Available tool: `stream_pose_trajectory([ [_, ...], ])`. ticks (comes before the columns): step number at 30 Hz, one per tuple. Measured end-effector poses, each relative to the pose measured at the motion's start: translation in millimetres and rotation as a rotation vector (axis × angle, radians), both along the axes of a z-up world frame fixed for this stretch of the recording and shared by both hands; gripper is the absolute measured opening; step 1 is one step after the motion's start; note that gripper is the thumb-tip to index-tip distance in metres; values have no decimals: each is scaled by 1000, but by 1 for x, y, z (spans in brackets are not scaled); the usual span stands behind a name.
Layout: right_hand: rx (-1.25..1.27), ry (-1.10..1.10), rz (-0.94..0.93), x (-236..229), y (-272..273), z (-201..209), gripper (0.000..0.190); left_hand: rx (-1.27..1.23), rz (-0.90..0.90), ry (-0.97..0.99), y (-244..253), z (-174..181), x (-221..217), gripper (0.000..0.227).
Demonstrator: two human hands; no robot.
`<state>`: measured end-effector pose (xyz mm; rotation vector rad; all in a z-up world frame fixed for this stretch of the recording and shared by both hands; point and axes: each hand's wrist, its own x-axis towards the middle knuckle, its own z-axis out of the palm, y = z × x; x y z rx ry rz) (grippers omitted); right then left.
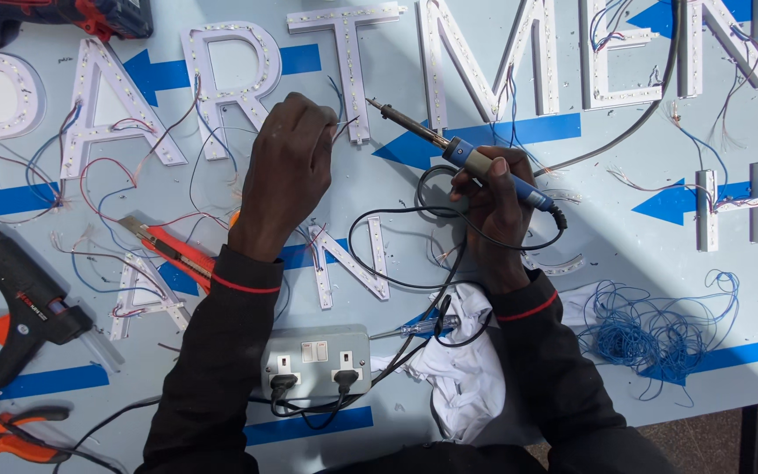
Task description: The person solders wires to LED strips mounted on large white letters spelling 'THE APARTMENT HANCOCK' on a workbench. They use a soldering iron and solder wire to connect the wires, occasionally using pliers and a utility knife to prepare the connections.
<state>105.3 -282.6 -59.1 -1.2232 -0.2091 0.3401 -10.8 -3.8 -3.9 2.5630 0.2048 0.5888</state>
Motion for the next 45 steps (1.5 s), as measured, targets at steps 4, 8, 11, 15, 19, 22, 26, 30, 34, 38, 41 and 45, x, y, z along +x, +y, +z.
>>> stream_pose_trajectory([
  [4, -87, -82, 15, -5, 2, 15, 45, -6, 7, 45, -1, -14, 15, 12],
  [8, -82, -111, 10, -7, 6, 14, 43, -82, 26, 60, 0, -17, 18, 14],
  [11, -85, -127, 17, -11, 3, 12, 40, -102, 3, 14, -1, -24, 18, 13],
  [15, -42, -100, -5, -13, 1, 7, 38, -89, -54, -22, -2, -27, 19, 16],
  [19, -47, -111, -18, -12, -1, 3, 36, -95, -49, -38, -2, -25, 19, 14],
  [22, -39, -123, -10, -13, -1, 2, 35, -110, -52, -42, -2, -25, 19, 14],
  [26, -87, -150, -21, -14, 0, 3, 36, -115, -63, -53, -1, -27, 20, 14],
  [30, -88, -156, -31, -14, 1, 4, 38, -124, -51, -56, -1, -27, 20, 13],
  [34, -111, -184, -10, -14, 1, 2, 39, -118, -48, -50, 0, -29, 20, 11],
  [38, -112, -195, -4, -13, 0, -1, 38, -133, -53, -48, 0, -29, 20, 11],
  [41, -133, -210, 7, -13, -1, -1, 37, -138, -56, -59, 1, -30, 20, 10],
  [45, -138, -211, -7, -13, -1, -1, 39, -157, -74, -68, 1, -30, 21, 16],
])
